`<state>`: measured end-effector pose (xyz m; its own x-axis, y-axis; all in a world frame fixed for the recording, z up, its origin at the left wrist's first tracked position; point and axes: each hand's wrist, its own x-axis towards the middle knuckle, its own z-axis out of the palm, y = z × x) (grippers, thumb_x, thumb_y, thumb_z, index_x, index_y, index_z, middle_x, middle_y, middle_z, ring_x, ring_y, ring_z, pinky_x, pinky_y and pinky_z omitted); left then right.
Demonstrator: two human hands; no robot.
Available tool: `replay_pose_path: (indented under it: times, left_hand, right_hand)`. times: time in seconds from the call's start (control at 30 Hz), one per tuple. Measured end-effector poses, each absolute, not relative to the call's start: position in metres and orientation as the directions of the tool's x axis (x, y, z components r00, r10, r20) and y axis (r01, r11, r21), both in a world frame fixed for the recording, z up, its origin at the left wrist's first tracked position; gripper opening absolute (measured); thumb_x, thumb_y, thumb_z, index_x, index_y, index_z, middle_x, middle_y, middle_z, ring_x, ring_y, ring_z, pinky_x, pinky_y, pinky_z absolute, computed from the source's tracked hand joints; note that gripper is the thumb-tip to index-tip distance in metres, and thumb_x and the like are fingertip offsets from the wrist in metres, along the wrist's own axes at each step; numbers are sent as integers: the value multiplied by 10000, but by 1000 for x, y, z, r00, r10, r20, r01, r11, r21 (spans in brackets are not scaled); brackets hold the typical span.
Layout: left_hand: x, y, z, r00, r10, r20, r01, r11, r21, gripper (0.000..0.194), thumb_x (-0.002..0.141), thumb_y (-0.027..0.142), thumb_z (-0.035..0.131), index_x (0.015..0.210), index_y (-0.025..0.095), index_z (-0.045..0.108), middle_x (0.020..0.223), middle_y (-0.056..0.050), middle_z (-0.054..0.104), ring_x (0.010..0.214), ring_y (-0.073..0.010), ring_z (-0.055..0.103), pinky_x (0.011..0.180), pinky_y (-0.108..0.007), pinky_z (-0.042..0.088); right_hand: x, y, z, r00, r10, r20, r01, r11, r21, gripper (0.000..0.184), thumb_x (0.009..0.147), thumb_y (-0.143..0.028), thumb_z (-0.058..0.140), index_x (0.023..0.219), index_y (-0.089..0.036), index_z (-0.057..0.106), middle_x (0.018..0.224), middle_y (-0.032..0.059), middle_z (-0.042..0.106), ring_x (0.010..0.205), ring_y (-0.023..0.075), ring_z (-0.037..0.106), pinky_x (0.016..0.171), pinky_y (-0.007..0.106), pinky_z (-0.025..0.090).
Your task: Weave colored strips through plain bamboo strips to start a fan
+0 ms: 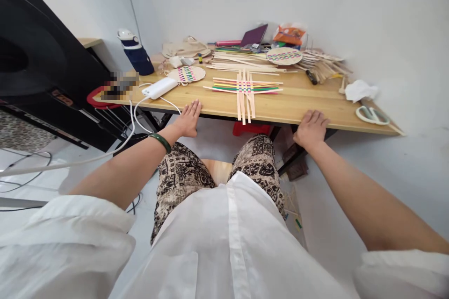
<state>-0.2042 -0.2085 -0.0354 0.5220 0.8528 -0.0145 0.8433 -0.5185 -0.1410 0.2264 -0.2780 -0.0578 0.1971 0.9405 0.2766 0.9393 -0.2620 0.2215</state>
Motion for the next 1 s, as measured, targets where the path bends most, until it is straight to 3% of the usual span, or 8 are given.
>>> replay_pose_path:
  times: [0.23,0.67,0.8,1.0]
  left_hand:
    - [-200,-216,-32,486,874,-17,860,-482,-168,1096,631,172,614,1524,-86,36,1610,-316,7,1520,-374,3,1223,-462,54]
    - [-200,-217,-54,503,841,198,863,-501,-63,1123,586,148,574,1536,-61,12,1626,-277,0,1521,-368,-40,1222,-512,16]
    - [-199,-217,-59,485,838,250,868,-497,-16,1103,590,158,557,1544,-45,41,1635,-252,29,1524,-358,-33,1227,-531,27]
    - [-198,-216,-63,472,837,279,876,-480,-41,1023,642,190,511,1541,-38,79,1649,-205,23,1526,-337,-27,1246,-499,26]
  right_hand:
    - [226,-280,-57,156,936,317,947,-233,222,828,788,-282,527,1424,145,215,1447,410,311,1348,488,323,1020,640,293]
    - [225,-283,-59,138,934,329,982,-173,78,796,835,-254,440,1462,155,169,1515,429,178,1406,527,203,1023,711,238]
    - [224,-283,-57,127,936,328,984,-161,79,782,841,-260,398,1463,154,165,1520,423,159,1413,529,198,1033,718,229]
    - [230,-282,-61,87,932,352,989,-125,85,753,867,-288,325,1476,125,163,1523,431,151,1404,536,212,1062,702,200]
